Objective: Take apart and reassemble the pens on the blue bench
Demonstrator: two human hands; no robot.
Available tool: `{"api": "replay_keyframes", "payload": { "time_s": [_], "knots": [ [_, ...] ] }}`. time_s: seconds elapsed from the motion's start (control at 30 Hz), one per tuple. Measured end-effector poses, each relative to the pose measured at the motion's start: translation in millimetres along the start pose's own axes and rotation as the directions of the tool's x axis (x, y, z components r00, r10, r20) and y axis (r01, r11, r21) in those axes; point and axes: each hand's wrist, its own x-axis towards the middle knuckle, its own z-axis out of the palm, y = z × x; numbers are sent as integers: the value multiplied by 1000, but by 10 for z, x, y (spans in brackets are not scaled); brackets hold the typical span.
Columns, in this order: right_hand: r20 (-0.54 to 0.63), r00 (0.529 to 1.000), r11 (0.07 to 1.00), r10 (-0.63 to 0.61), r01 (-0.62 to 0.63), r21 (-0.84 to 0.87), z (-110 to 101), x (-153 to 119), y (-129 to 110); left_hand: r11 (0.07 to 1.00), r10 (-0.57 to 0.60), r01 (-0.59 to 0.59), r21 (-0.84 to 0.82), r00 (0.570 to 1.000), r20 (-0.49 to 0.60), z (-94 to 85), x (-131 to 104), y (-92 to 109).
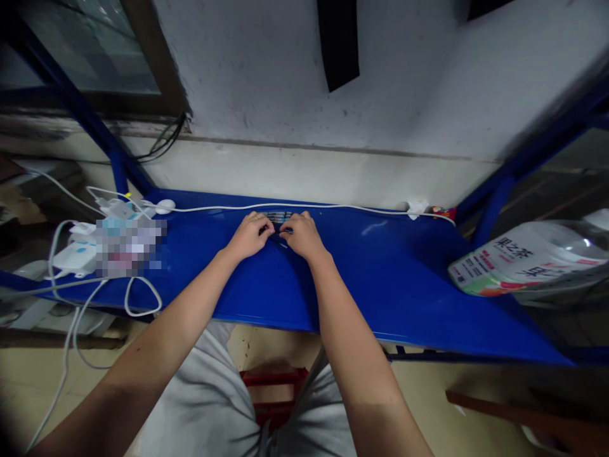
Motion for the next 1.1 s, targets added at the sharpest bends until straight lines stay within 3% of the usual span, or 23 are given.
{"api": "replay_keyframes", "payload": {
  "time_s": [0.2, 0.33, 0.43, 0.57, 0.63, 0.7, 0.77, 0.83, 0.97, 1.1],
  "knots": [
    [-27, 1000, 999, 7, -6, 33, -48, -20, -64, 998, -18, 11, 56, 991, 131, -91, -36, -140],
    [-23, 1000, 1000, -18, 18, 6, 37, -32, -145, 999, -41, 36, 36, 988, 151, -66, -33, -233],
    [-26, 1000, 998, -14, 12, -57, 140, -36, -226, 999, -16, 13, 32, 993, 115, -50, -15, -201],
    [-185, 981, 992, 50, -70, -102, 156, -30, -215, 999, -28, 29, 35, 998, -51, -93, 17, -68],
    [-221, 967, 984, 127, -150, -91, 75, -27, -115, 996, -81, 86, 26, 982, -171, -109, 26, -15],
    [-242, 935, 958, 260, -281, -56, -41, -27, 18, 994, -107, 112, 13, 974, -200, -88, 26, 13],
    [-260, 895, 927, 362, -375, 0, -151, -30, 137, 995, -97, 100, 16, 986, -133, -26, 18, 26],
    [-262, 883, 920, 391, -387, 68, -222, -32, 202, 995, -86, 89, 42, 994, -66, 61, 10, 37],
    [-258, 895, 931, 364, -338, 140, -226, -14, 163, 987, -97, 95, 129, 995, 9, 202, 8, 81],
    [-237, 908, 939, 345, -333, 91, -153, 9, 52, 973, -134, 122, 195, 990, 47, 221, 30, 97]
  ]
}}
